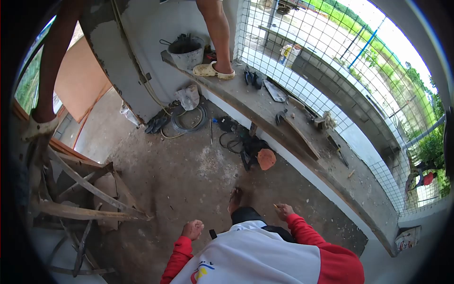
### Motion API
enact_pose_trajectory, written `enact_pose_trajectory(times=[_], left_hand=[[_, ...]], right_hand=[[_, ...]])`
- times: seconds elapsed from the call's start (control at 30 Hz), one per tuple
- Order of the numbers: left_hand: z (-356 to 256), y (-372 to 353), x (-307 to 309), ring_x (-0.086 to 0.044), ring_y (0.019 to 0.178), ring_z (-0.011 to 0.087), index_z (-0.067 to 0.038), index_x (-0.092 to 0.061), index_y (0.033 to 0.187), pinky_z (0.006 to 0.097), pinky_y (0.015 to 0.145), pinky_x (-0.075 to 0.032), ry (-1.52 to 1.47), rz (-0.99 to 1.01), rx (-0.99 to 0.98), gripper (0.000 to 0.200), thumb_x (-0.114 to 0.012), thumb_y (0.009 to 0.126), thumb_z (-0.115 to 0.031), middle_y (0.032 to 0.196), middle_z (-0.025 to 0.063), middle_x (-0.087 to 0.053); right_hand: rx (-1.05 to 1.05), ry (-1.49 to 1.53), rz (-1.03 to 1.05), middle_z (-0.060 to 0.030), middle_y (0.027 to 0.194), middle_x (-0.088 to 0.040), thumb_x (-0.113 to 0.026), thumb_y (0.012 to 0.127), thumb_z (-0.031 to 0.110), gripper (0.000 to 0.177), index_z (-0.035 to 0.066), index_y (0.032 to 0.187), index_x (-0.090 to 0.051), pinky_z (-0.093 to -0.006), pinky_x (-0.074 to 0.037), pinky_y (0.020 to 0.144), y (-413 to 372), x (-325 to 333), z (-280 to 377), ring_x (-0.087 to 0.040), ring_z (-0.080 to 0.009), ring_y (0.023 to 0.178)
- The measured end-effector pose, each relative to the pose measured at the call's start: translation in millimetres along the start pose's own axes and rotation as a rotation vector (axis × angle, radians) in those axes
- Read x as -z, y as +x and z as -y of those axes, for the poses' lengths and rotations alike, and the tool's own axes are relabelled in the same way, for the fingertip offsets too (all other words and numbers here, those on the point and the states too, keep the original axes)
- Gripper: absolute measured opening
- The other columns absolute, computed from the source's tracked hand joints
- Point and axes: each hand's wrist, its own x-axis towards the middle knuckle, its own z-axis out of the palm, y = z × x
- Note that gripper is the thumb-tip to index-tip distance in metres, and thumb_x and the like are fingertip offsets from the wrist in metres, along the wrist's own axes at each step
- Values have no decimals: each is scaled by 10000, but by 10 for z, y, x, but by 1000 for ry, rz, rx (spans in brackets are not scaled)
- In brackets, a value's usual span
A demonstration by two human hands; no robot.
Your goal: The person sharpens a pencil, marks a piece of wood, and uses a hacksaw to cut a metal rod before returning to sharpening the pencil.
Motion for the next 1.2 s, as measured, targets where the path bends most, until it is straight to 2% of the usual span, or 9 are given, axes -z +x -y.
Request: enact_pose_trajectory(times=[0.23,0.37,0.53,0.7,0.9,0.97,1.03,1.1,1.2], left_hand=[[-738,705,432,-681,768,258,-30,-661,948,346,732,-532,260,83,101,320,-629,815,-318,865,146,-691],[-872,1385,645,-654,898,312,-35,-664,966,387,812,-504,333,115,130,368,-611,800,-359,947,163,-679],[-2337,2343,741,-634,935,330,-60,-653,1019,400,812,-492,341,198,-64,338,-606,826,-333,989,182,-659],[-3304,3410,802,-634,935,323,-68,-645,1042,385,824,-492,270,381,-166,330,-610,831,-320,995,177,-659],[-3132,4636,1292,-636,936,328,-80,-650,1024,395,808,-504,470,305,-192,340,-611,818,-348,975,182,-662],[-2918,4778,1580,-641,904,339,-91,-655,998,410,782,-512,424,251,-68,340,-614,809,-371,952,171,-667],[-2556,4794,1906,-648,868,340,-99,-664,966,416,763,-519,565,211,-144,336,-624,801,-389,930,156,-674],[-2369,4652,2233,-653,857,329,-111,-674,940,417,754,-523,470,221,144,331,-632,797,-407,910,145,-679],[-1886,4387,2672,-655,868,320,-119,-682,919,414,757,-523,596,252,71,342,-610,806,-434,895,136,-682]], right_hand=[[477,290,-243,-191,798,-616,-543,877,187,180,63,973,-631,-390,-478,636,1284,1026,1497,-628,-320,708],[489,490,-285,-121,716,-591,-521,892,146,246,39,1091,-619,-322,-454,587,1916,1768,2078,-591,-203,639],[352,840,-289,61,695,-476,-477,918,104,297,-10,1182,-551,-206,-363,532,2352,2239,2498,-412,-21,595],[337,679,-387,14,631,-470,-580,862,194,288,11,1084,-598,-242,-369,535,3088,2694,2920,-433,-63,587],[476,534,-286,-44,597,-495,-551,855,272,252,28,876,-614,-312,-405,547,4960,3577,3957,-481,-129,577],[537,624,-276,-45,619,-535,-554,846,285,263,31,865,-619,-326,-412,540,5822,3529,4235,-506,-137,569],[483,765,-151,-42,641,-569,-569,842,314,292,29,850,-629,-330,-428,545,6554,3431,4553,-530,-146,566],[273,952,127,-11,707,-609,-578,859,286,308,31,1011,-660,-264,-429,548,6711,3592,4940,-518,-99,594],[405,584,147,-77,846,-656,-567,852,379,368,86,1055,-658,-341,-484,643,7382,3369,5307,-608,-182,718]])
